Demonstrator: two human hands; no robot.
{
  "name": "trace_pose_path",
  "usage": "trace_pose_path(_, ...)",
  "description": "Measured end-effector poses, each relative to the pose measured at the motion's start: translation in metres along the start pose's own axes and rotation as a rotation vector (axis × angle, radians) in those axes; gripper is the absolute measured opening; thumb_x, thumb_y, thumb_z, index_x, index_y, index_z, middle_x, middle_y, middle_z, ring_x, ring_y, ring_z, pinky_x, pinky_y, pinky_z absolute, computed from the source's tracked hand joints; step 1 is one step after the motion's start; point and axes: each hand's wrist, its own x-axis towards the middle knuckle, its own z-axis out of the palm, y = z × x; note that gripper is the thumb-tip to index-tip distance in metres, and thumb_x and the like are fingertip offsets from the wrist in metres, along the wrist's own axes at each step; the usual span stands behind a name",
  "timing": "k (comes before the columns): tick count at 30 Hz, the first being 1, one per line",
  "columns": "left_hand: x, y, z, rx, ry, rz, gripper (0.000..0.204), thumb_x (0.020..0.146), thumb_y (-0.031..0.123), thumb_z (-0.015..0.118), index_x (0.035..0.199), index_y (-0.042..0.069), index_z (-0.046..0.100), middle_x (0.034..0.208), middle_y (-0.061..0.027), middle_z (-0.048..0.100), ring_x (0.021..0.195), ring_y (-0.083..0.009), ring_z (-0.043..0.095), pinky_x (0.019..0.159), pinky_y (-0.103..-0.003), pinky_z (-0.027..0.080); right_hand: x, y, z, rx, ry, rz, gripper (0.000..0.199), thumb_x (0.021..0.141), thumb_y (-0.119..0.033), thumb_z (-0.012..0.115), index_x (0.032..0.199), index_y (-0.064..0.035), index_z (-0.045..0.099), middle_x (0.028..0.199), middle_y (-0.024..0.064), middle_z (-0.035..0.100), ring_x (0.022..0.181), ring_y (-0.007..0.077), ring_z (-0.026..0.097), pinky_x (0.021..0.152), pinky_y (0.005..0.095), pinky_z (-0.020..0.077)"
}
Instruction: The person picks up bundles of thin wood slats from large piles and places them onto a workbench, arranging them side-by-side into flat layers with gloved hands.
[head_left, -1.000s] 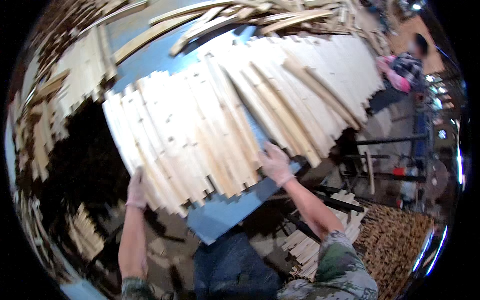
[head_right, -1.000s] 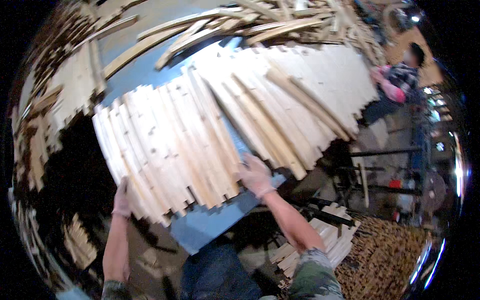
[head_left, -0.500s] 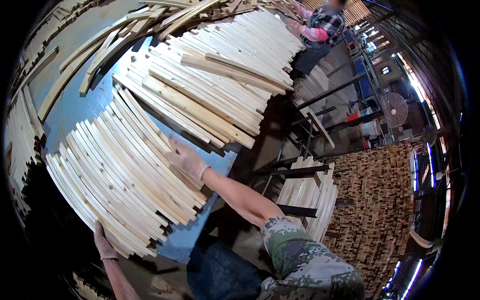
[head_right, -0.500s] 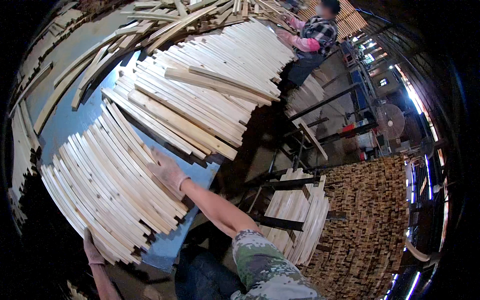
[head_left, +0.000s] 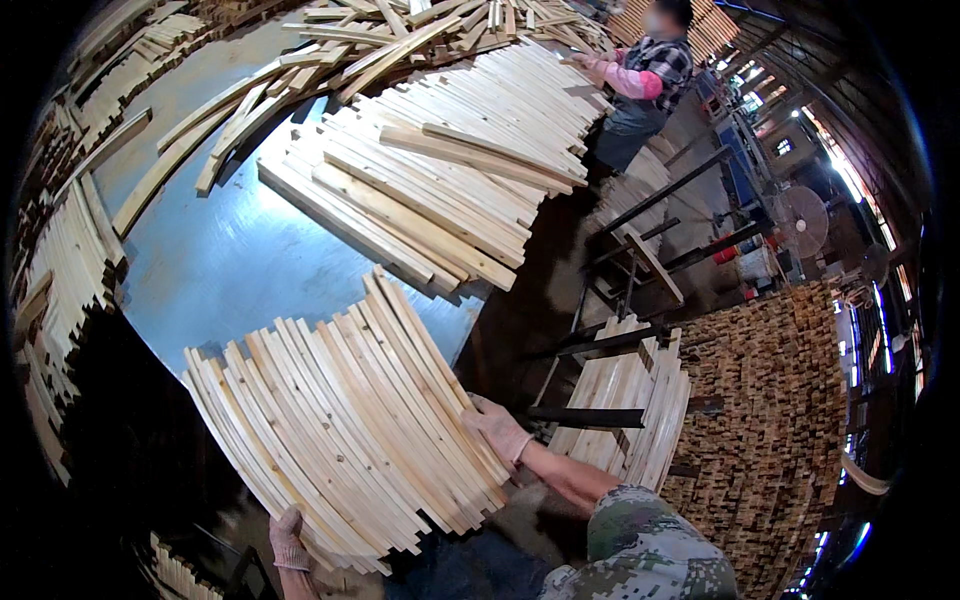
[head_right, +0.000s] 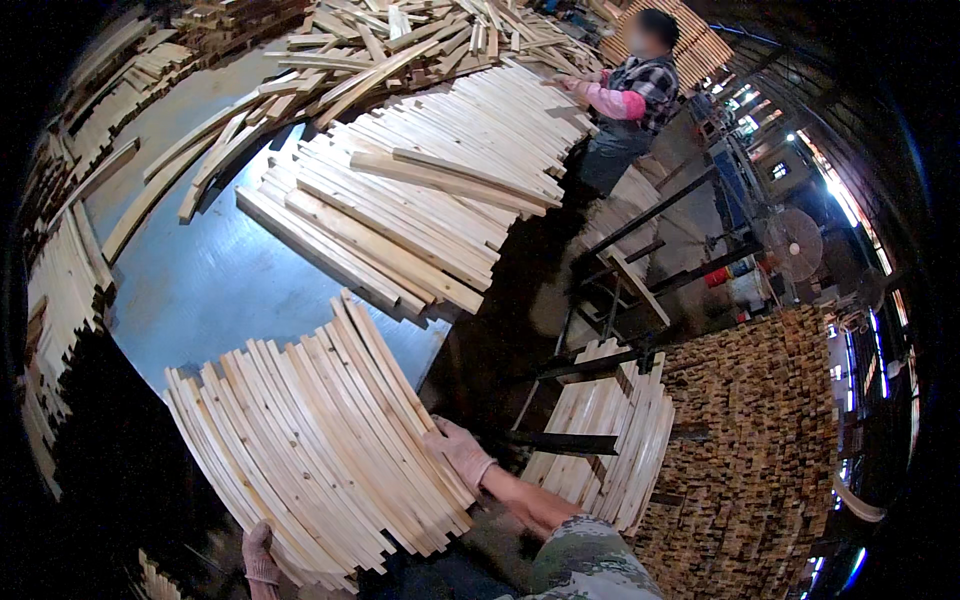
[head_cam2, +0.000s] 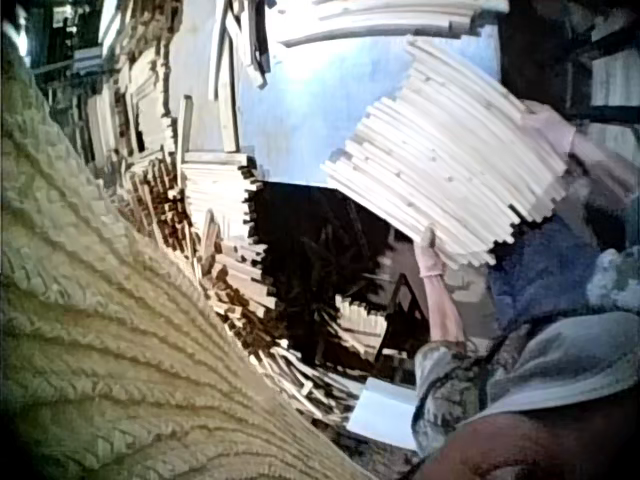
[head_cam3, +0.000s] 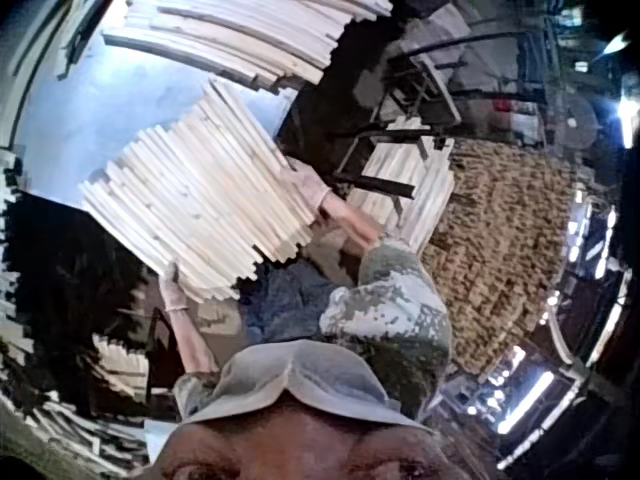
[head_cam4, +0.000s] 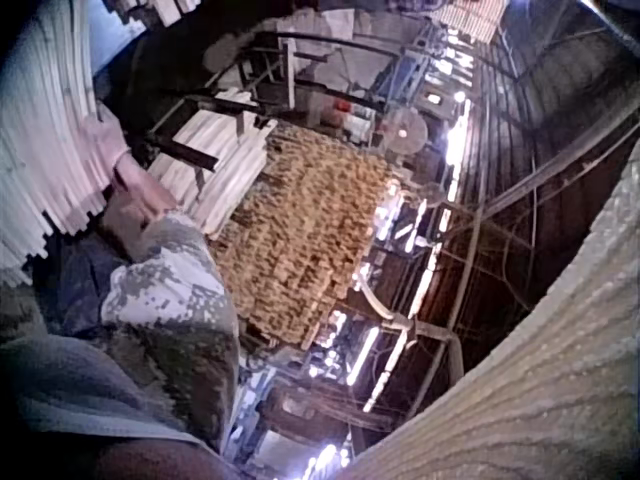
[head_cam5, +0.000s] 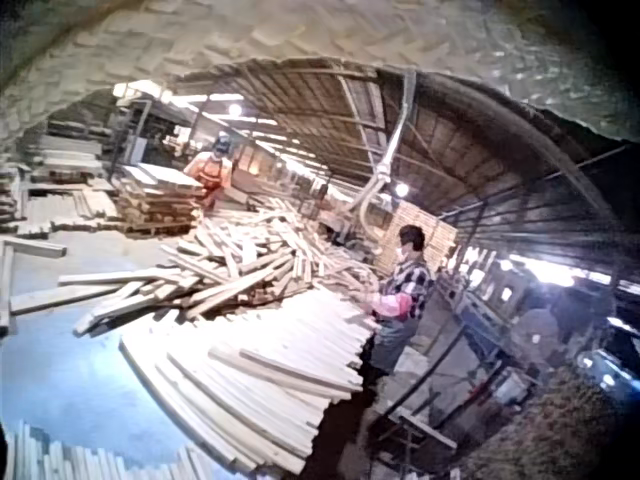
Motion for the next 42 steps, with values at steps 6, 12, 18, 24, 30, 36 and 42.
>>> trace_pose_path(6,-0.064,0.069,0.071,0.186,0.002,-0.047,0.027,0.080,0.014,0.074,0.103,0.000,0.068,0.081,0.0037,0.059,0.063,-0.0072,0.050,0.058,-0.024,0.041,0.037,-0.026,0.016,-0.192,-0.101,0.268,0.036,0.095,-0.030,0.078,0.114,0.0003,0.074,0.095,-0.0002,0.070,0.082,0.0118,0.062,0.075,0.0304,0.0543)
trace_pose_path(12,-0.074,0.076,0.072,0.086,-0.020,-0.067,0.045,0.079,0.014,0.078,0.119,-0.004,0.068,0.098,-0.0055,0.071,0.079,-0.0128,0.065,0.070,-0.027,0.052,0.035,-0.031,0.017,-0.072,-0.085,0.298,0.036,0.091,-0.020,0.077,0.119,0.0033,0.073,0.100,0.0053,0.073,0.085,0.0147,0.068,0.075,0.0307,0.0574)
trace_pose_path(18,-0.084,0.087,0.069,0.106,-0.068,-0.060,0.056,0.078,0.015,0.078,0.129,-0.006,0.065,0.110,-0.0143,0.074,0.092,-0.0197,0.072,0.086,-0.032,0.060,0.044,-0.015,0.013,0.050,-0.082,0.376,0.031,0.094,-0.013,0.074,0.117,0.0065,0.069,0.099,0.0067,0.072,0.088,0.0187,0.070,0.079,0.0337,0.0591)
trace_pose_path(24,-0.102,0.106,0.076,0.124,-0.062,-0.043,0.060,0.077,0.015,0.077,0.129,-0.010,0.062,0.112,-0.0189,0.072,0.090,-0.0236,0.073,0.081,-0.035,0.063,0.041,-0.015,0.011,0.146,-0.151,0.317,0.037,0.097,-0.017,0.075,0.124,0.0066,0.067,0.108,0.0105,0.073,0.093,0.0200,0.071,0.082,0.0357,0.0598)
trace_pose_path(30,-0.155,0.135,0.085,0.153,0.016,-0.018,0.045,0.078,0.016,0.079,0.118,-0.001,0.067,0.095,-0.0036,0.068,0.076,-0.0080,0.061,0.060,-0.024,0.048,0.037,-0.050,0.018,0.249,-0.328,0.245,0.050,0.091,-0.024,0.081,0.129,0.0037,0.065,0.114,0.0133,0.074,0.100,0.0253,0.073,0.086,0.0391,0.0617)
trace_pose_path(36,-0.208,0.095,0.081,0.009,0.086,0.203,0.051,0.077,0.017,0.089,0.121,0.001,0.069,0.105,-0.0072,0.075,0.095,-0.0156,0.072,0.080,-0.029,0.061,0.060,-0.054,0.015,0.223,-0.495,0.115,0.064,0.085,-0.028,0.085,0.134,0.0042,0.060,0.113,0.0127,0.072,0.103,0.0252,0.072,0.087,0.0402,0.0608)
trace_pose_path(42,-0.292,0.026,0.078,-0.205,0.156,0.501,0.059,0.083,0.015,0.088,0.136,0.004,0.064,0.118,-0.0062,0.076,0.105,-0.0145,0.072,0.092,-0.031,0.060,0.053,-0.093,0.037,0.142,-0.732,-0.119,0.066,0.086,-0.027,0.083,0.137,0.0047,0.057,0.108,0.0119,0.073,0.093,0.0281,0.074,0.077,0.0411,0.0637)
